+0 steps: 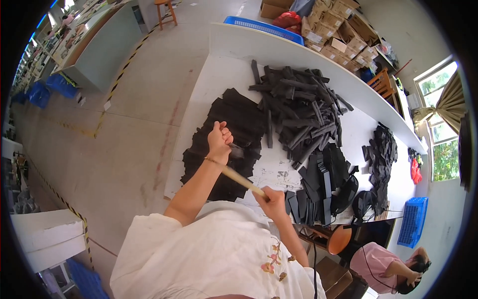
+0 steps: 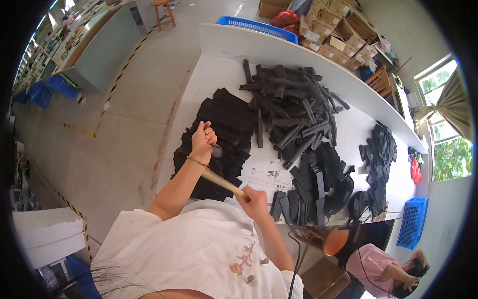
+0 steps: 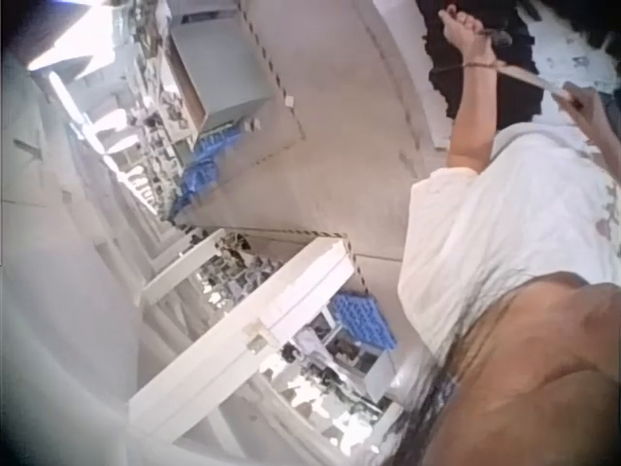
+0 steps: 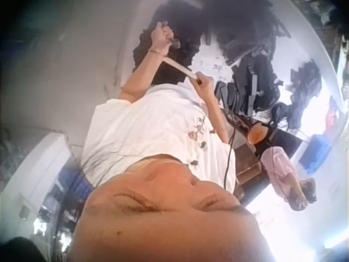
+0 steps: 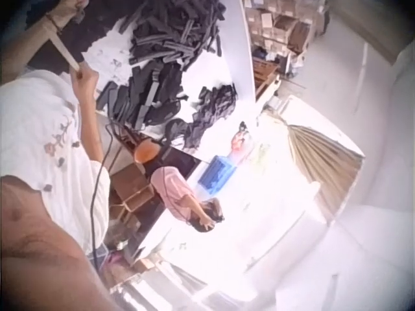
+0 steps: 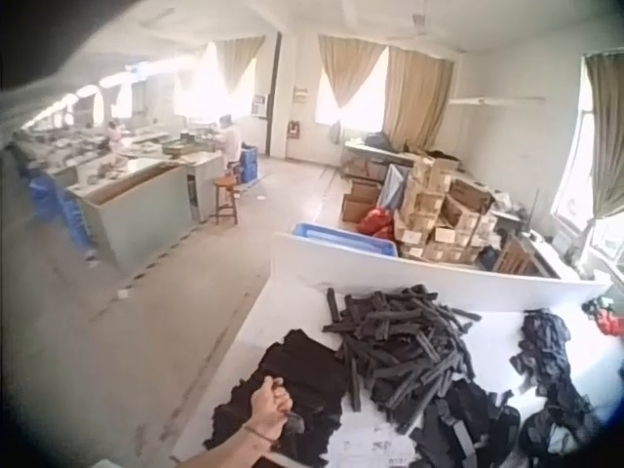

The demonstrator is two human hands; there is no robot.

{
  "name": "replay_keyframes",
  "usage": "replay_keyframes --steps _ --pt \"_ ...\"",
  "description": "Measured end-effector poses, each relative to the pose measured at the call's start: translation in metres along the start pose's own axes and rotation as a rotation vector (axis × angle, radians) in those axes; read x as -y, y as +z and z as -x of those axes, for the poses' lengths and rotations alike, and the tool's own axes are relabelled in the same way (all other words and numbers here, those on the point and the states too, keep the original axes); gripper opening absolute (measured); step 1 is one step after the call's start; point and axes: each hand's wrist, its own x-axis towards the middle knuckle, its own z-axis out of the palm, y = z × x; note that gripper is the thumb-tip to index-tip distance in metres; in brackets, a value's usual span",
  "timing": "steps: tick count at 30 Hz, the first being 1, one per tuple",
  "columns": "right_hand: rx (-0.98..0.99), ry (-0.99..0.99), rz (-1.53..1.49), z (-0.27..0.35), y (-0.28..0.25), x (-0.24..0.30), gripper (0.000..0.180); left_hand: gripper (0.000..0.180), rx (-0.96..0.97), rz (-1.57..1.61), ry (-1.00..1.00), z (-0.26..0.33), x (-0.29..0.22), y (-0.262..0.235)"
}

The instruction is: The person is sliding foam tubes onto a wooden stick at a factory workbench.

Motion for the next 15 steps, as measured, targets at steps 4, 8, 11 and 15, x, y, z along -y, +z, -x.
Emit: replay_keyframes --steps 4,8,11,15 --pt "-0.08 -0.075 -0.107 -0.029 0.024 0.022 0.023 0.029 -0.108 0.028 -0.024 -0.019 -0.002 -0.008" --pt "-0.358 0.165 -0.475 -0.058 0.028 0.016 0.017 0.027 -0.104 -0.034 0.051 -0.008 -0.002 -0.001" --pt "-0.309 0.153 -0.473 -0.074 0.037 0.009 0.014 0.027 -0.117 -0.035 0.048 -0.005 -0.001 0.001" --pt "-0.116 0.336 -0.735 -0.074 0.032 0.018 0.016 0.028 -0.133 -0.118 0.037 -0.011 0.0 -0.008"
